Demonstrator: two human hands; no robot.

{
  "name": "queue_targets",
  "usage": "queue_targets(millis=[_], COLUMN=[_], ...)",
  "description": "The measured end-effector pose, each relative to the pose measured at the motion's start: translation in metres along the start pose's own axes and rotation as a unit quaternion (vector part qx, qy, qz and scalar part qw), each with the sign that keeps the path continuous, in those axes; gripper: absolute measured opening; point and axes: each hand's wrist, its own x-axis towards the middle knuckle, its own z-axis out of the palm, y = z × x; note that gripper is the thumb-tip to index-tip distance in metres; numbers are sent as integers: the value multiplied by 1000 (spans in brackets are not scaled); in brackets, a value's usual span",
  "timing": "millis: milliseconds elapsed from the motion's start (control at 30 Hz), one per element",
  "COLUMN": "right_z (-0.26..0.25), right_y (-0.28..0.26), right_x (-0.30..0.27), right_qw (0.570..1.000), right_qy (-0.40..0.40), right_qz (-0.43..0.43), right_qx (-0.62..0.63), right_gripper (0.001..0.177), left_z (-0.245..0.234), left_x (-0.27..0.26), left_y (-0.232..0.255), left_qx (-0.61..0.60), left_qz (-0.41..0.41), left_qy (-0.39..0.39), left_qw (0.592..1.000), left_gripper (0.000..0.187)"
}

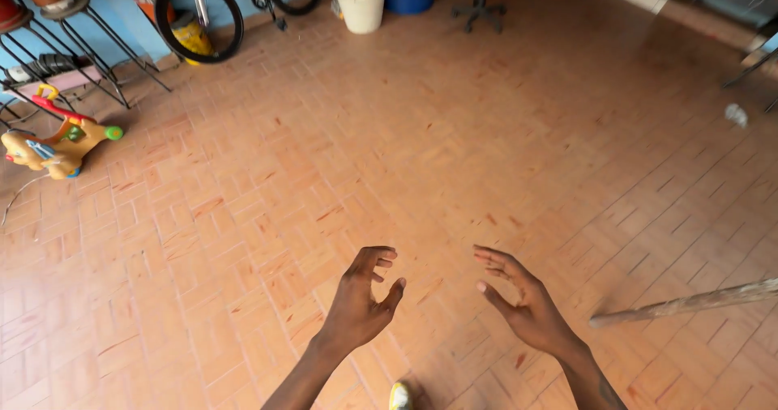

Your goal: Hanging several items of clothing, including shirts and trousers, onto a drying rack using hangers on a balcony.

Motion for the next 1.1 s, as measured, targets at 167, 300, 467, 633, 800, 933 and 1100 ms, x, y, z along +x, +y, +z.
queue_targets(millis=[167, 300, 467, 633, 800, 933, 1100], right_z=[31, 42, 42, 20, -31, -76, -118], right_y=[36, 81, 124, 154, 178, 195, 228], right_x=[46, 77, 130, 216, 314, 387, 475], right_qw=[995, 983, 960, 944, 952, 946, 945], right_qy=[4, 54, 104, 141, 125, 138, 154], right_qz=[74, 57, 105, 119, 80, 83, 114], right_qx=[71, 167, 239, 273, 267, 281, 267], right_gripper=[46, 43, 40, 39, 38, 38, 37], left_z=[5, 24, 55, 90, 114, 132, 164], left_x=[30, 69, 136, 227, 339, 411, 507], left_y=[-40, -63, -86, -113, -120, -114, -136], left_qx=[-32, -103, -158, -174, -168, -182, -224], left_qz=[-34, -59, -96, -95, -62, -95, -150], left_qy=[-7, -11, -11, -36, -85, -122, -170], left_qw=[999, 993, 983, 979, 980, 971, 948], left_gripper=[34, 31, 35, 35, 36, 36, 40])
